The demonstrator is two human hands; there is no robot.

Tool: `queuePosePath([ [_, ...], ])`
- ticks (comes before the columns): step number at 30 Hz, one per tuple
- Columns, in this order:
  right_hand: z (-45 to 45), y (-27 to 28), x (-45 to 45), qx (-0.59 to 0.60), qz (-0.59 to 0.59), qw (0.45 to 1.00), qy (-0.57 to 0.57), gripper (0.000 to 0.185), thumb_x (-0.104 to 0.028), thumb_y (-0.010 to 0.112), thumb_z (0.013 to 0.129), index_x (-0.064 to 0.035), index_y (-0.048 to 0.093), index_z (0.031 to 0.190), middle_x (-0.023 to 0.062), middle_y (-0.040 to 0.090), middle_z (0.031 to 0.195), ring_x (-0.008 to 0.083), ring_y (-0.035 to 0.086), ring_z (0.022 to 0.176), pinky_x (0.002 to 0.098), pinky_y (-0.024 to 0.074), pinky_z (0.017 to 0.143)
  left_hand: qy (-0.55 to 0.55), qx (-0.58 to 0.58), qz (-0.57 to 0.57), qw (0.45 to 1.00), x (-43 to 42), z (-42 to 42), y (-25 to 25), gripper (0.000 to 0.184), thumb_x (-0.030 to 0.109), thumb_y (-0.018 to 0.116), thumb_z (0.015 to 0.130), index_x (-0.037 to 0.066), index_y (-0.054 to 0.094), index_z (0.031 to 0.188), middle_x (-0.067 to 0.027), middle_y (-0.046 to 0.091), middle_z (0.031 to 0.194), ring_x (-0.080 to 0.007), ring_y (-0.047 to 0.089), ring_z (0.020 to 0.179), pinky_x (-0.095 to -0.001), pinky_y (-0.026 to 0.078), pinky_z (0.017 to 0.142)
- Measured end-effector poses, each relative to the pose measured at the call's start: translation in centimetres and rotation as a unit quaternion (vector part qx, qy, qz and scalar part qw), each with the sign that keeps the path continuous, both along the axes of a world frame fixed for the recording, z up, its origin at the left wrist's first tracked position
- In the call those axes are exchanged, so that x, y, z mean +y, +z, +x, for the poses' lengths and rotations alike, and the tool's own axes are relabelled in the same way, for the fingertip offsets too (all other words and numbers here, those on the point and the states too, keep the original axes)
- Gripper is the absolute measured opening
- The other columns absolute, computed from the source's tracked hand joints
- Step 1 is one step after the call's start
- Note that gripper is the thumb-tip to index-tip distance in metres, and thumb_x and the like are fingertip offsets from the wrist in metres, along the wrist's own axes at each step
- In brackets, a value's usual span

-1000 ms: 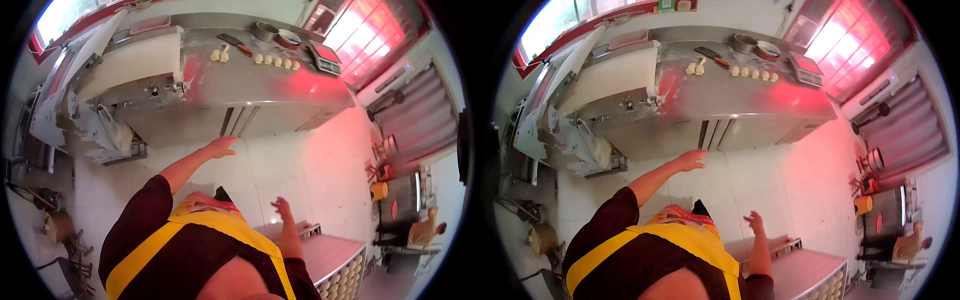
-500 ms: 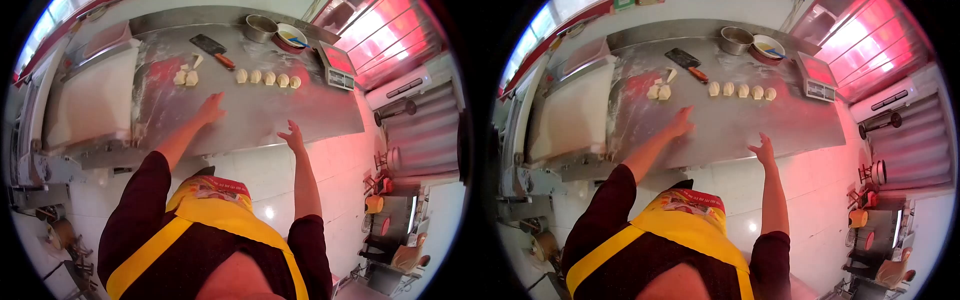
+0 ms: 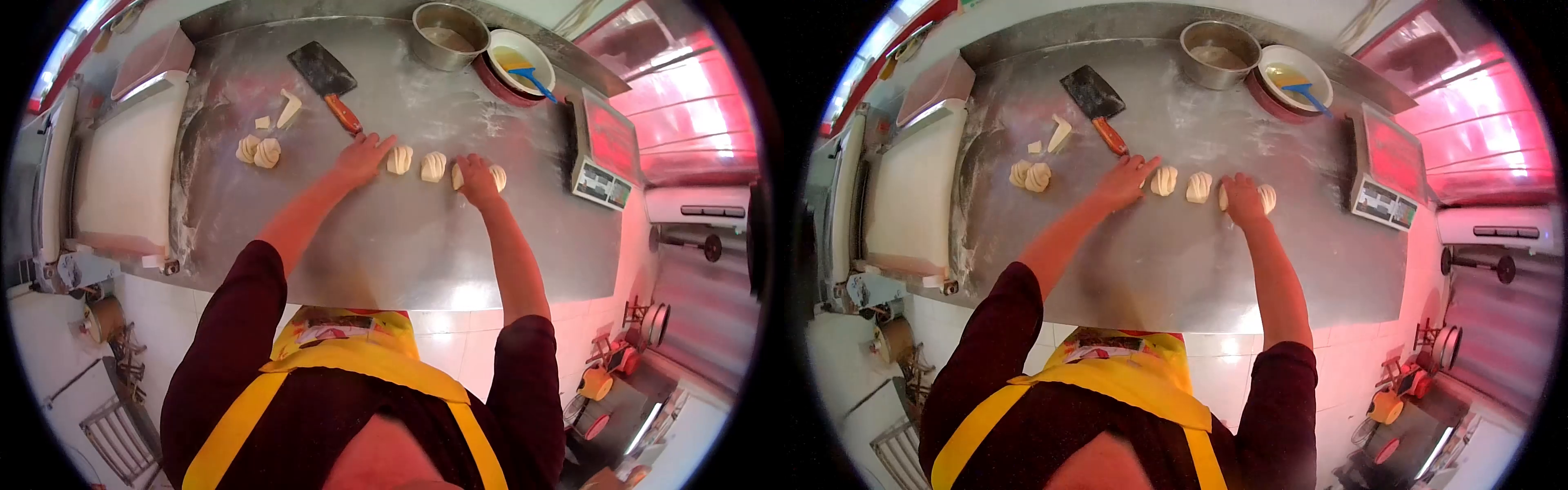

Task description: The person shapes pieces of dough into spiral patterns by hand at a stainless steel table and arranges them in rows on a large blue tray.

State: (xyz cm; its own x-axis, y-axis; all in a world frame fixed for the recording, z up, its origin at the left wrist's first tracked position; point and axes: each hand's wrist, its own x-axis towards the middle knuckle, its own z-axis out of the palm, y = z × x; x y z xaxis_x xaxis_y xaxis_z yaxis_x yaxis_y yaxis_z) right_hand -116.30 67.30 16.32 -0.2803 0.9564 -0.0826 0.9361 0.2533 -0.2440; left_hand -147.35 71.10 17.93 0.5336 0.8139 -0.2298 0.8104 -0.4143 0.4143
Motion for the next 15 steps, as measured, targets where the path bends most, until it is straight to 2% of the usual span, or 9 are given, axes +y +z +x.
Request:
queuePosePath([
  [2,-1.4,0.3,0.1,0.072,-0.032,0.997,-0.015,0.078,-0.013,0.083,0.060,-0.0169,0.047,0.129,0.0088,0.052,0.112,0.0327,0.051,0.110,0.0469,0.0467,0.089,-0.017,0.003,0.005,1.000,1.3,0.4,-1.4,0.085,0.021,0.073,0.074,0.024,0.030,0.147,-0.0096,0.044,0.131,-0.0314,0.044,0.122,-0.0430,0.044,0.098],
  [3,-2.5,1.1,-0.1,0.035,-0.011,0.999,-0.009,0.080,-0.018,0.084,0.058,-0.0174,0.047,0.129,0.0085,0.052,0.113,0.0307,0.052,0.110,0.0455,0.0492,0.085,-0.022,-0.016,0.028,0.999,1.2,0.8,-1.3,0.084,0.022,0.073,0.073,0.024,0.031,0.146,-0.0089,0.045,0.129,-0.0312,0.045,0.119,-0.0433,0.046,0.095],
  [6,-5.6,5.6,-0.5,0.008,-0.053,0.998,-0.013,0.081,-0.018,0.084,0.059,-0.0184,0.046,0.131,0.0078,0.051,0.124,0.0305,0.051,0.112,0.0414,0.0483,0.088,-0.022,-0.029,0.069,0.997,-1.1,2.4,0.9,0.079,0.024,0.072,0.072,0.025,0.037,0.143,-0.0068,0.050,0.121,-0.0308,0.049,0.113,-0.0444,0.048,0.090],
  [8,-7.4,5.0,0.2,0.013,-0.014,1.000,0.009,0.077,-0.020,0.085,0.059,-0.0177,0.049,0.127,0.0061,0.053,0.122,0.0308,0.054,0.108,0.0405,0.0495,0.086,-0.018,0.006,0.059,0.998,-1.2,3.8,2.2,0.074,0.026,0.072,0.071,0.023,0.042,0.139,-0.0056,0.054,0.115,-0.0304,0.052,0.107,-0.0453,0.049,0.088],
  [11,-8.6,2.3,0.7,0.027,0.006,1.000,-0.012,0.070,-0.022,0.085,0.061,-0.0163,0.052,0.123,0.0048,0.058,0.115,0.0302,0.058,0.102,0.0402,0.0515,0.082,-0.009,-0.050,0.147,0.988,-0.4,4.1,-2.0,0.065,0.029,0.074,0.069,0.022,0.051,0.130,-0.0057,0.058,0.104,-0.0309,0.055,0.099,-0.0456,0.050,0.083],
  [12,-8.7,1.2,0.7,0.032,0.009,0.999,-0.029,0.068,-0.022,0.085,0.062,-0.0157,0.053,0.122,0.0047,0.060,0.113,0.0299,0.060,0.100,0.0403,0.0521,0.080,0.011,-0.049,0.135,0.990,-0.3,3.8,-1.9,0.061,0.030,0.073,0.070,0.021,0.052,0.127,-0.0059,0.059,0.103,-0.0296,0.057,0.097,-0.0436,0.051,0.082],
  [14,-8.7,0.0,-0.8,0.207,-0.027,0.973,-0.102,0.067,-0.025,0.083,0.066,-0.0150,0.053,0.124,0.0060,0.062,0.106,0.0291,0.061,0.097,0.0408,0.0525,0.076,0.039,-0.053,0.110,0.992,-0.1,3.5,-1.2,0.055,0.032,0.073,0.073,0.020,0.055,0.123,-0.0064,0.060,0.101,-0.0269,0.059,0.093,-0.0398,0.051,0.080],
  [15,-8.5,-0.4,-2.2,0.290,-0.042,0.945,-0.143,0.066,-0.027,0.082,0.067,-0.0146,0.052,0.125,0.0066,0.063,0.103,0.0287,0.062,0.095,0.0411,0.0526,0.074,0.083,-0.160,0.001,0.984,-0.7,2.4,-0.7,0.052,0.034,0.071,0.077,0.018,0.054,0.123,-0.0069,0.061,0.104,-0.0244,0.060,0.093,-0.0368,0.051,0.078],
])
